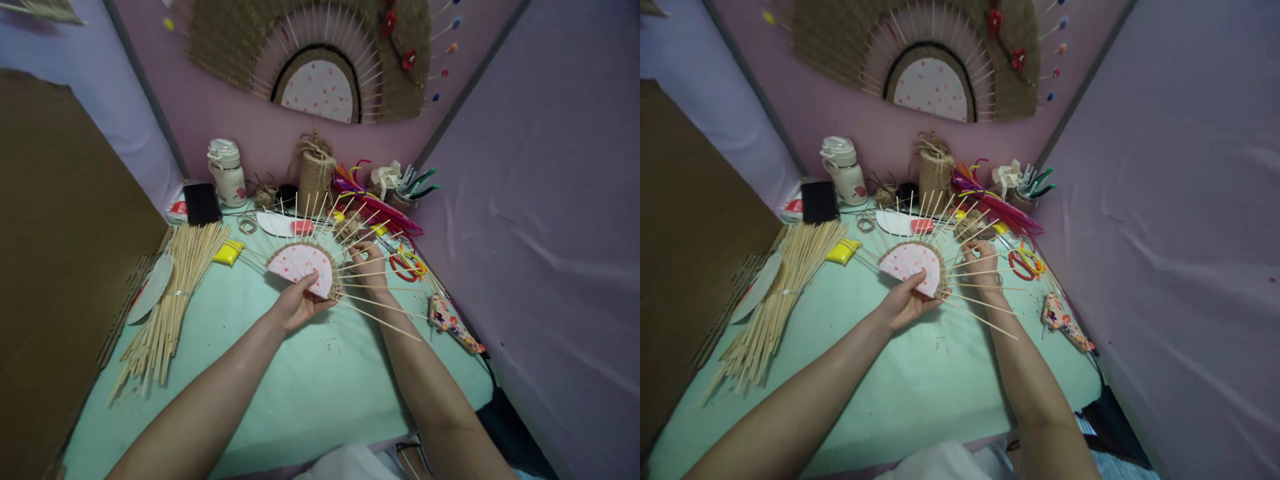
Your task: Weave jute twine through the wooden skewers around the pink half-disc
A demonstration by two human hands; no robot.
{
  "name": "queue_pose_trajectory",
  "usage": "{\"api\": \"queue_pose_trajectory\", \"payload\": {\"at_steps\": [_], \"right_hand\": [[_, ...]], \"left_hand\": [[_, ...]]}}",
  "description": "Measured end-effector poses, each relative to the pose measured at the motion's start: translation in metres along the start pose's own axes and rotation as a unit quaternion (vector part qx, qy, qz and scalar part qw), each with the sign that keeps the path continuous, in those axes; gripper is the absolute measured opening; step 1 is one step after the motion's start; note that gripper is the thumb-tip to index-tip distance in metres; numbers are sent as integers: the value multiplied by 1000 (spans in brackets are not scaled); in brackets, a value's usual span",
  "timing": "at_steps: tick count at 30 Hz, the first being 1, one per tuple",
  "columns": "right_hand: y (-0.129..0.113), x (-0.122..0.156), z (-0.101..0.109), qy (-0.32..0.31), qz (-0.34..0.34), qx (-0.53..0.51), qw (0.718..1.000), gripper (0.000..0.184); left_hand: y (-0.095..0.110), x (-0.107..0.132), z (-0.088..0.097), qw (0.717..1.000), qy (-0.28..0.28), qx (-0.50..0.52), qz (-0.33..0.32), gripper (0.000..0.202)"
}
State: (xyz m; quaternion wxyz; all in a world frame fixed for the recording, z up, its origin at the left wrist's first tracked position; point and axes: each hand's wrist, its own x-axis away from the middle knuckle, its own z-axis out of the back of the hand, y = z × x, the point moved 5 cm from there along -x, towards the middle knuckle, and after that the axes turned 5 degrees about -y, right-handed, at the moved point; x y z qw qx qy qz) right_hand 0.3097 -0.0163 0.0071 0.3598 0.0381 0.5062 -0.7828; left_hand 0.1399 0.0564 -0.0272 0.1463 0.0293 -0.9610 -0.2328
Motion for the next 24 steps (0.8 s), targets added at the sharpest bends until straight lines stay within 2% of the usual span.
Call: {"api": "queue_pose_trajectory", "payload": {"at_steps": [4, 10, 13, 15, 18, 24], "right_hand": [[3, 7, 1, 15, 13, 46, 999, 20], [2, 11, 0, -71, 34, 68, 995, 11], [-4, 16, 7, -120, 9, -16, 993, 32], [-11, 21, 7, -201, -32, -99, 974, 42], [-26, 30, 5, -321, -55, -179, 929, 37], [-38, 32, 4, -414, -14, -179, 892, 27]], "left_hand": [[-2, 0, 0, 1000, 0, -3, 10, 25], [-5, 0, 1, 1000, 12, -15, 15, 24], [-3, -1, 3, 999, 28, -14, -1, 23], [-1, -2, 4, 999, 32, -12, -6, 23], [-2, -2, 3, 1000, 22, -10, 0, 25], [-3, 1, 0, 999, 25, -18, 9, 29]]}}
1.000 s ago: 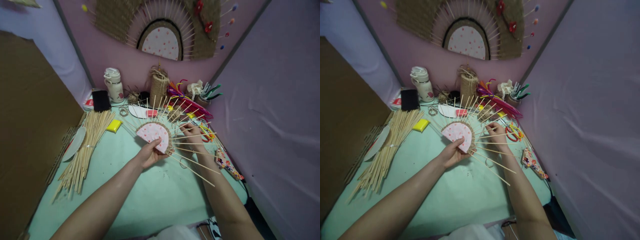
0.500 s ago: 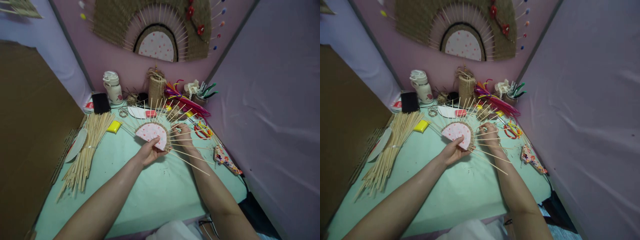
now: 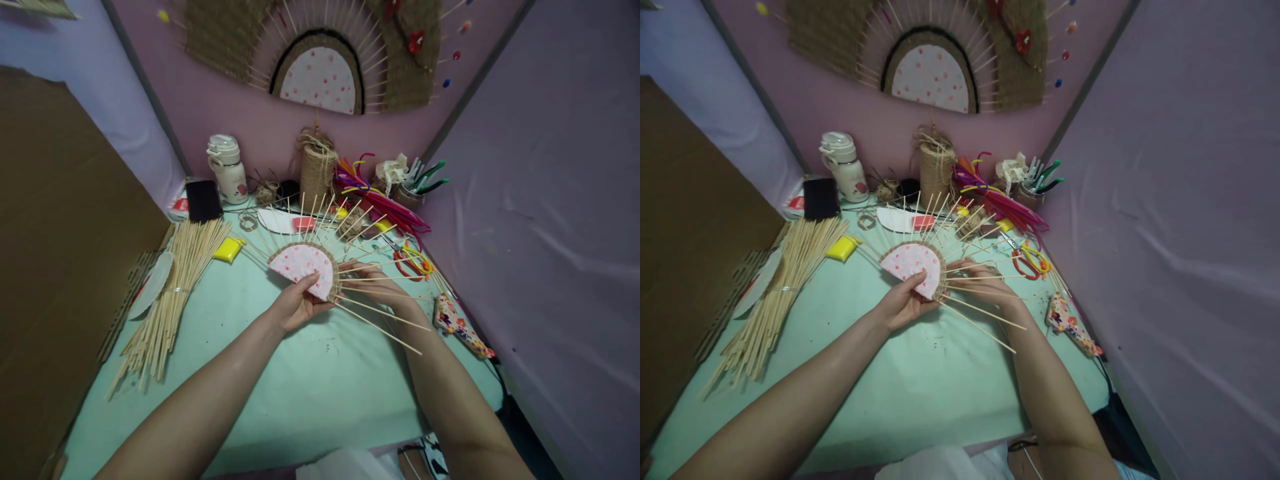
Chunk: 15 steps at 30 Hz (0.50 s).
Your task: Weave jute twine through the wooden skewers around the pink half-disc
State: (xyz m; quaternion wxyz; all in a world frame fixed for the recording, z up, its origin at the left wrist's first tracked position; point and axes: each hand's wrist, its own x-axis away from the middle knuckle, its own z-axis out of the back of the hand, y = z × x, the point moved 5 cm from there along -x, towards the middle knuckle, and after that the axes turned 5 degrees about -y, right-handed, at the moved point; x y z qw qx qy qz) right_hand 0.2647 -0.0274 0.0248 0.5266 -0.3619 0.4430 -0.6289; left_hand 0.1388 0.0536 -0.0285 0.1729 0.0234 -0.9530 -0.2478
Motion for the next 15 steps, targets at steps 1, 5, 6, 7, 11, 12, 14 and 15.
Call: {"api": "queue_pose_trajectory", "payload": {"at_steps": [1, 5, 6, 7, 11, 12, 14, 15], "right_hand": [[2, 0, -1, -14, -5, 0, 1000, 26], [14, -3, -3, -18, -33, -41, 998, 22], [17, -4, -4, -10, -31, -56, 998, 21], [20, -5, -5, -3, -28, -70, 997, 21], [35, -2, -8, 64, -32, -110, 991, 19], [40, -1, -8, 87, -37, -115, 989, 18], [46, 2, -10, 116, -35, -118, 986, 15], [48, 3, -10, 123, -31, -117, 985, 13]], "left_hand": [[0, 0, 0, 1000, 4, -2, 1, 30], [0, -2, 5, 1000, 18, -3, 6, 33], [0, -4, 6, 1000, 19, -3, 8, 33], [0, -5, 7, 1000, 20, -4, 10, 34], [-1, -7, 9, 999, 35, -1, 16, 33], [-1, -7, 9, 999, 38, 0, 17, 32], [-2, -6, 8, 999, 43, 4, 23, 31], [-2, -6, 8, 999, 42, 7, 29, 31]]}}
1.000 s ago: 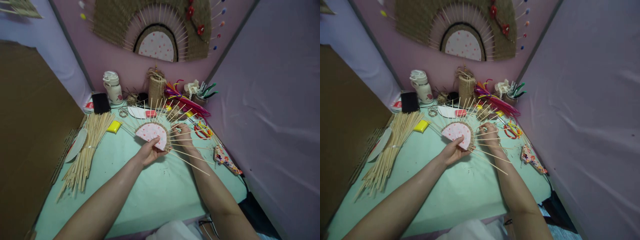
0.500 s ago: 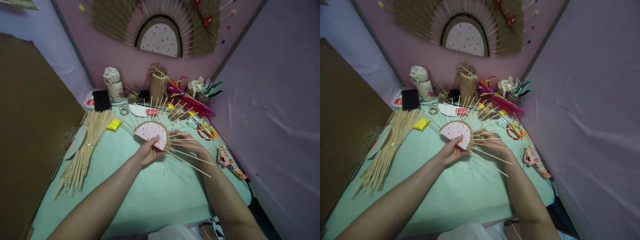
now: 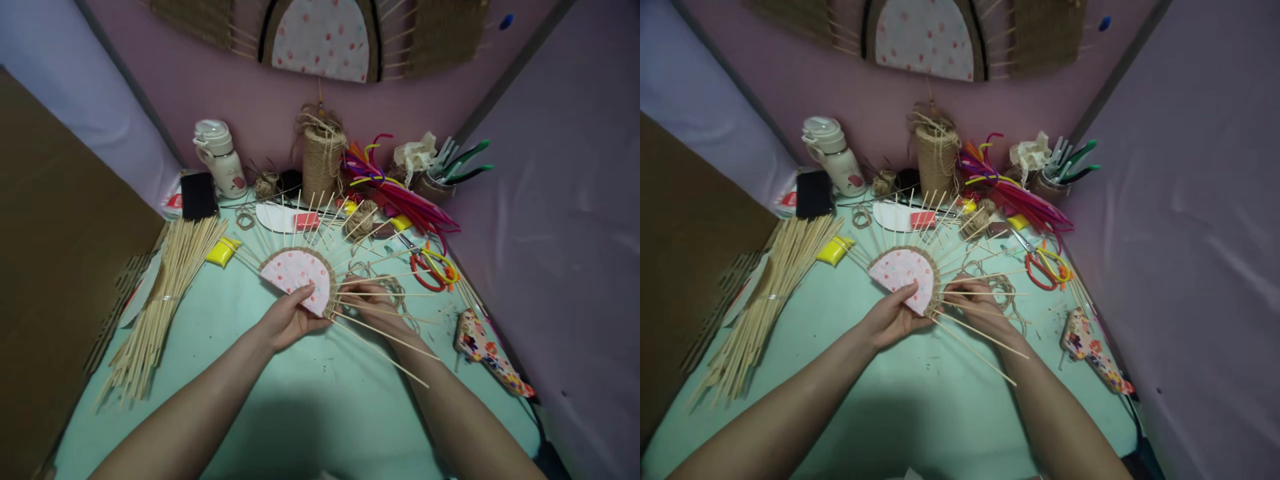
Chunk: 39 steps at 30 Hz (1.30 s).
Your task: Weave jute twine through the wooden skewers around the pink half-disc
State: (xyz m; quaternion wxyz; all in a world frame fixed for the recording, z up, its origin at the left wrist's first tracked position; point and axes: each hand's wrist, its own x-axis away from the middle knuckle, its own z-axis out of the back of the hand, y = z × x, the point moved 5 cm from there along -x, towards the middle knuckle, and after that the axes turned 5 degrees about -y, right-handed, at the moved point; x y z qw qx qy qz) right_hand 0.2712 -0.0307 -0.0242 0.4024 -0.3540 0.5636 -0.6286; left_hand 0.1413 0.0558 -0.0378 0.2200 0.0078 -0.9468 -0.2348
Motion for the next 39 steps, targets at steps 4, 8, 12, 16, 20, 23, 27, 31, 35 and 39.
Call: {"api": "queue_pose_trajectory", "payload": {"at_steps": [4, 8, 12, 16, 20, 23, 27, 31, 35, 39], "right_hand": [[1, 1, -2, 13, 15, 5, 1000, 9], [-9, 0, 0, 31, 78, 41, 996, 5], [-15, -1, 4, 15, 156, 123, 980, 8], [-16, -4, 6, -15, 198, 220, 955, 12], [-19, -5, 3, -24, 218, 246, 944, 14], [-20, -2, 0, -10, 227, 229, 947, 12], [-22, 5, 1, 44, 217, 201, 954, 10], [-24, 9, 3, 52, 176, 182, 966, 12], [-23, 9, -1, 60, 138, 139, 979, 14], [-23, 9, -7, 115, 128, 100, 980, 17]], "left_hand": [[-4, 1, -1, 1000, -2, 24, 12, 30], [-5, 3, 0, 997, 6, 75, 6, 28], [-8, 6, 4, 993, 19, 113, 28, 24], [-9, 6, 11, 990, 40, 134, 32, 21], [-11, 7, 11, 990, 22, 132, 46, 24], [-11, 7, 7, 992, 4, 118, 44, 27], [-9, 7, 3, 996, 18, 88, 10, 25], [-6, 9, -3, 997, 17, 52, -46, 24], [-6, 13, -10, 998, -14, 15, -61, 26], [-3, 17, -17, 996, -36, -3, -87, 24]]}}
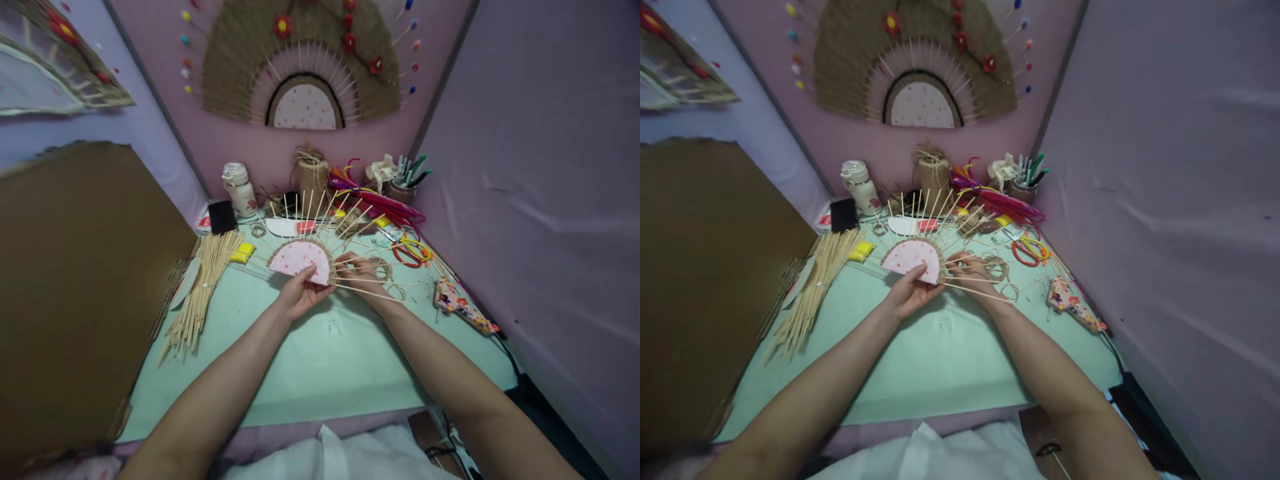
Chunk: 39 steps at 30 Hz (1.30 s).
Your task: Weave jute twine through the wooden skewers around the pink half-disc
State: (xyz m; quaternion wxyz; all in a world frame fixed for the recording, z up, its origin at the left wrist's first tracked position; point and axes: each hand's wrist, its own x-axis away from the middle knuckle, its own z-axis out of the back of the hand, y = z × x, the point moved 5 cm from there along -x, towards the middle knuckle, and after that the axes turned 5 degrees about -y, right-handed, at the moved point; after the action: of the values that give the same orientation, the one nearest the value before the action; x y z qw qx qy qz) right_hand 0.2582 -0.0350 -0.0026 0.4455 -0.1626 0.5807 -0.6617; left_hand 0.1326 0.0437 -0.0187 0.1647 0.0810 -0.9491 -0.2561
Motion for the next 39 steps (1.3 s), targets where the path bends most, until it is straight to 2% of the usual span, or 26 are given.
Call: {"api": "queue_pose_trajectory", "payload": {"at_steps": [6, 11, 17, 23, 31, 39], "right_hand": [[-13, 5, -3, 33, -12, -16, 999, 15], [-15, 1, -9, 49, -22, -22, 998, 16], [-7, -8, -7, 39, -9, -27, 999, 21], [-6, -5, -1, 24, 17, -2, 1000, 18], [-18, 3, -9, 52, 39, -16, 998, 16], [-21, 8, 0, 101, 43, 26, 994, 19]], "left_hand": [[6, 5, -9, 999, -14, -4, -32, 21], [13, 6, -9, 998, -22, 2, -57, 16], [19, 7, -3, 998, 5, -23, -65, 12], [22, 8, -6, 996, -4, -38, -75, 17], [17, 11, -12, 998, -1, -36, -59, 21], [17, 15, -18, 996, -48, -65, -38, 25]]}}
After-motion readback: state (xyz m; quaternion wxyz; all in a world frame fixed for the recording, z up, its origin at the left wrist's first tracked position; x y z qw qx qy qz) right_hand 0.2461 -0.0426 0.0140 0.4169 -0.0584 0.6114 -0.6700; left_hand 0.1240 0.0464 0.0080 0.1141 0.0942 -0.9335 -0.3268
